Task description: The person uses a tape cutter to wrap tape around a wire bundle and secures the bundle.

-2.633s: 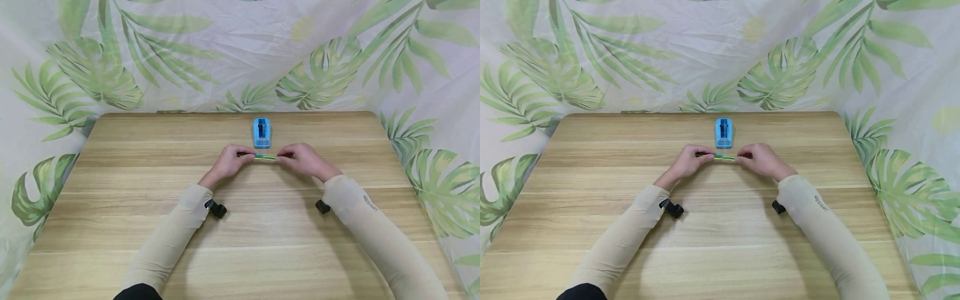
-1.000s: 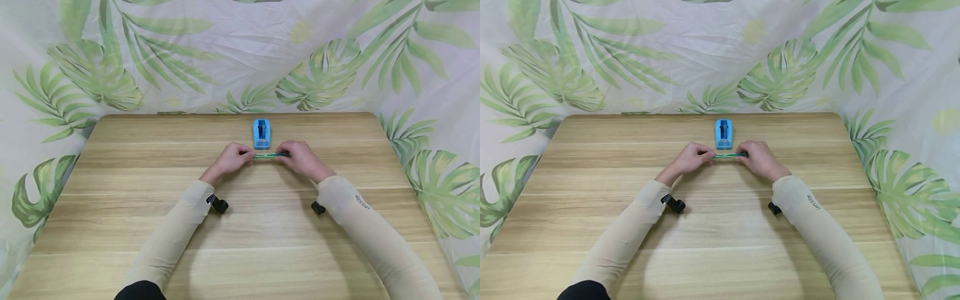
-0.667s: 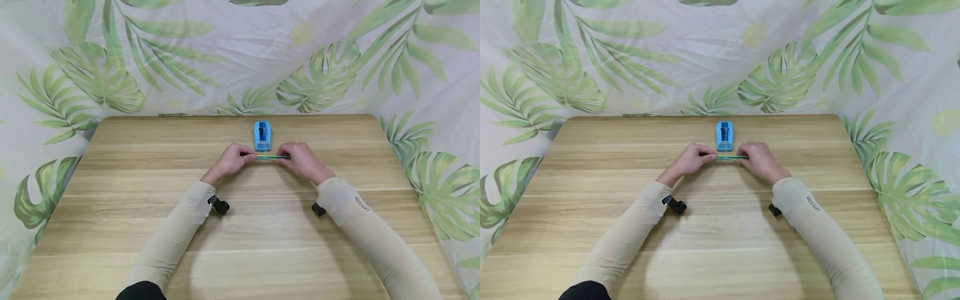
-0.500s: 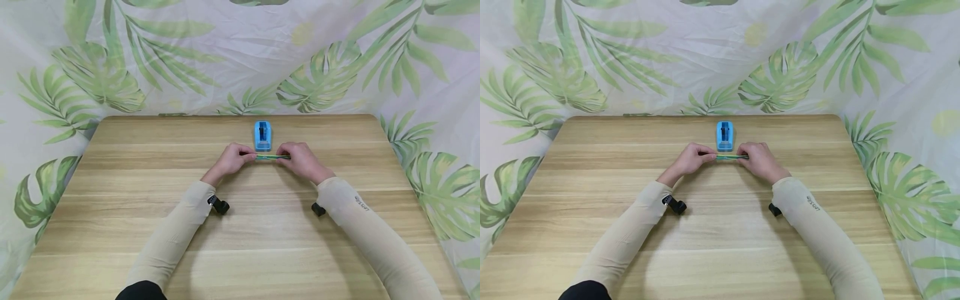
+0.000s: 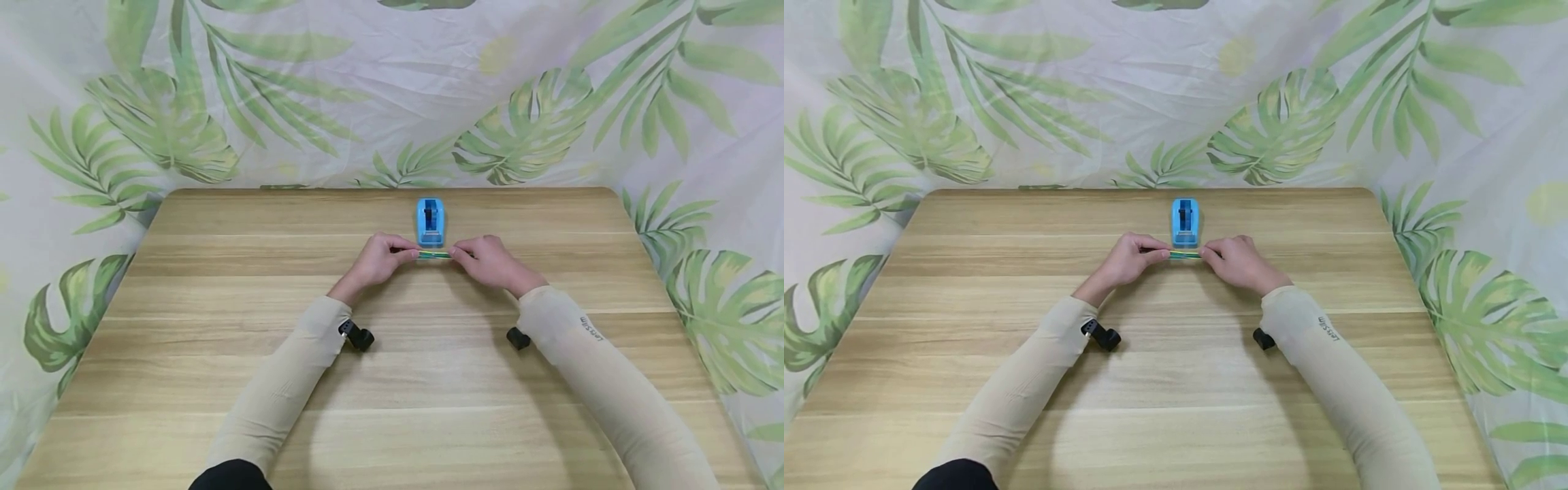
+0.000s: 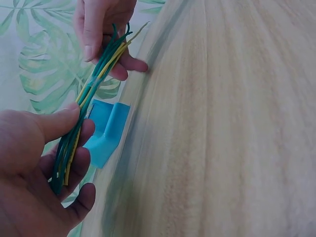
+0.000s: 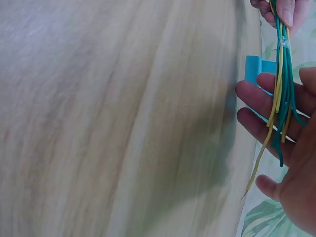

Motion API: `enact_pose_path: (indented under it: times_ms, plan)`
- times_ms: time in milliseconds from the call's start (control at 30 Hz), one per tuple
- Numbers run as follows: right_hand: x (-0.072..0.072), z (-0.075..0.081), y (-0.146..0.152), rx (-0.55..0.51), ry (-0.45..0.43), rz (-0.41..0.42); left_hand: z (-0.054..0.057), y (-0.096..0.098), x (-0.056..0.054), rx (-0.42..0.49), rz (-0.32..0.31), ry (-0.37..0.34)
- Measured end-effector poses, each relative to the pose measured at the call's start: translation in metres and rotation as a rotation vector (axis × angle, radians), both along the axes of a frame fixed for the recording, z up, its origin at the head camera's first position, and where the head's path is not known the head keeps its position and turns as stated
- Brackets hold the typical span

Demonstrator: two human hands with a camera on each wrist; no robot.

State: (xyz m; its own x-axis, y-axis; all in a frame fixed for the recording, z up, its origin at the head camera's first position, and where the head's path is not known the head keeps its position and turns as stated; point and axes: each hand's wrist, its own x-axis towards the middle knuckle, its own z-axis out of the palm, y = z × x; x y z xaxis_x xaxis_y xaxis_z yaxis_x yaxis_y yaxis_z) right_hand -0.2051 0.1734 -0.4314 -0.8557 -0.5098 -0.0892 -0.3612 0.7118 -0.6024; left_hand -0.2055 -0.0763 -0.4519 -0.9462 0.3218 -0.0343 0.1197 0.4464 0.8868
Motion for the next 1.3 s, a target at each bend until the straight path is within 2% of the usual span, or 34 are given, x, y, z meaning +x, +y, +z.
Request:
enact_pose_path:
  times_ms: [233, 433, 733, 1033, 1300]
  plan:
    - [-0.0022, 0.0015, -0.0024, -0.039, -0.073, 0.000, -0.0004, -0.0005, 0.0007, 0.012, 0.006, 0.017]
    - [-0.0025, 0.0010, -0.0020, -0.052, -0.088, -0.008, -0.0027, 0.0008, 0.0004, -0.001, 0.004, 0.026]
    - [-0.0020, -0.0009, 0.0000, -0.109, -0.026, -0.020, -0.0025, 0.0011, -0.0019, -0.011, -0.006, 0.029]
    - [-0.0017, -0.0008, 0.0000, -0.119, -0.010, -0.055, 0.0004, 0.0010, -0.0038, -0.016, -0.031, 0.011]
    - [-0.0012, -0.0028, -0.0004, -0.113, 0.017, -0.075, 0.0050, 0.0020, -0.0057, -0.086, -0.026, -0.026]
